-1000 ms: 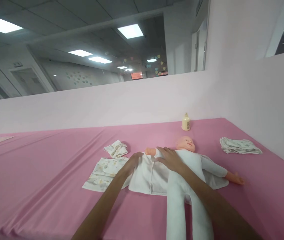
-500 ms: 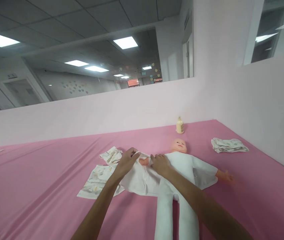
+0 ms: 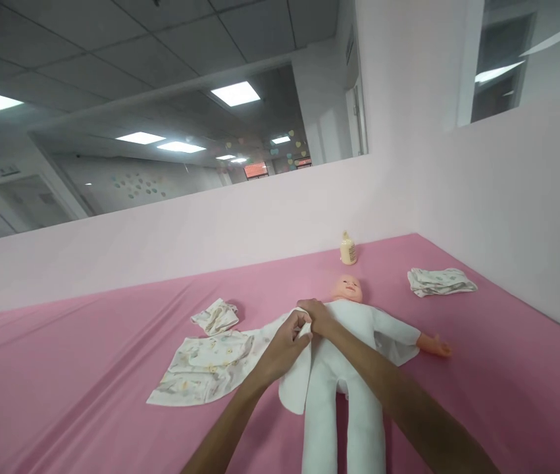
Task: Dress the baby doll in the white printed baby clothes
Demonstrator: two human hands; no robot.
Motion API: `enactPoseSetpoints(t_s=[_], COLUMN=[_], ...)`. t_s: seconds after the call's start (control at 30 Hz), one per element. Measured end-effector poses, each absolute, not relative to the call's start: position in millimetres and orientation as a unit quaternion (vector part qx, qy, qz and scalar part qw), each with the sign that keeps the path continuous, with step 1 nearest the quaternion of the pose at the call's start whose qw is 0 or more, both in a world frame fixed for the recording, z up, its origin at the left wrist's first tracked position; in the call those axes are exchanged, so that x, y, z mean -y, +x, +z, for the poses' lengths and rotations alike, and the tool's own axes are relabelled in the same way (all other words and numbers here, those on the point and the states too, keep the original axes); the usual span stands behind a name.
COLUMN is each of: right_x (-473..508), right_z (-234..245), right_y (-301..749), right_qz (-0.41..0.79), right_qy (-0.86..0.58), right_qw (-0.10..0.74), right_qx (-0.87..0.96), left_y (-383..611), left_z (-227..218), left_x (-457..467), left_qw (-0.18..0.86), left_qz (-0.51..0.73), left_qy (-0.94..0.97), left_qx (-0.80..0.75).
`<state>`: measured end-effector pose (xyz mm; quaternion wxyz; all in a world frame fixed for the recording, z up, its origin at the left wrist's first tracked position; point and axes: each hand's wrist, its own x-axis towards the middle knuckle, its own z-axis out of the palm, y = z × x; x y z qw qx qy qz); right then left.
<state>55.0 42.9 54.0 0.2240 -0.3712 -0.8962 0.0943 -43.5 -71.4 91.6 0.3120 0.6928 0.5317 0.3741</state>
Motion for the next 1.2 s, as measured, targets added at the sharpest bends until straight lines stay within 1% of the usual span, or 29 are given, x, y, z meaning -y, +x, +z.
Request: enactPoseSetpoints(t_s=[0.1, 0.23, 0.4, 0.5, 0.57, 0.6, 0.67, 0.73, 0.8, 0.83, 0.9, 1.0, 1.1, 1.2], right_x=[-52, -62, -63, -50, -35, -26, -9, 6, 17, 21, 30, 38, 36, 27], right_z=[65, 72, 73, 72, 67, 62, 47, 30, 15, 9, 2, -6, -16, -26], right_y=[59, 71, 83, 93, 110, 123, 157, 199, 242, 261, 292, 315, 325, 338], right_qz=[0.063, 0.004, -0.009, 0.000, 0.028, 0.049, 0.099, 0.099, 0.096, 0.120, 0.205, 0.300, 0.343, 0.464], right_qy=[-0.427, -0.480, -0.482, -0.468, -0.438, -0.420, -0.404, -0.488, -0.591, -0.634, -0.670, -0.664, -0.630, -0.536], right_qw=[0.181, 0.167, 0.155, 0.164, 0.216, 0.258, 0.368, 0.423, 0.419, 0.420, 0.434, 0.488, 0.569, 0.627], right_qx=[0.884, 0.861, 0.862, 0.868, 0.872, 0.869, 0.831, 0.757, 0.683, 0.637, 0.567, 0.482, 0.402, 0.322], left_y=[-42, -38, -42, -48, -49, -47, -39, -23, 0, 14, 45, 90, 117, 120], left_z=[85, 71, 59, 63, 69, 72, 78, 83, 87, 88, 88, 80, 67, 60], left_x=[83, 96, 105, 113, 116, 116, 111, 97, 74, 59, 27, -20, -51, -61], left_qw=[0.296, 0.302, 0.321, 0.308, 0.270, 0.241, 0.188, 0.164, 0.159, 0.150, 0.122, 0.098, 0.103, 0.099], left_qz=[0.342, 0.305, 0.300, 0.256, 0.243, 0.251, 0.277, 0.292, 0.280, 0.268, 0.224, 0.097, -0.022, -0.052], left_qy=[0.686, 0.680, 0.667, 0.684, 0.711, 0.723, 0.740, 0.765, 0.811, 0.838, 0.890, 0.938, 0.934, 0.923], left_qx=[-0.570, -0.594, -0.602, -0.610, -0.603, -0.597, -0.583, -0.550, -0.489, -0.451, -0.378, -0.318, -0.341, -0.368])
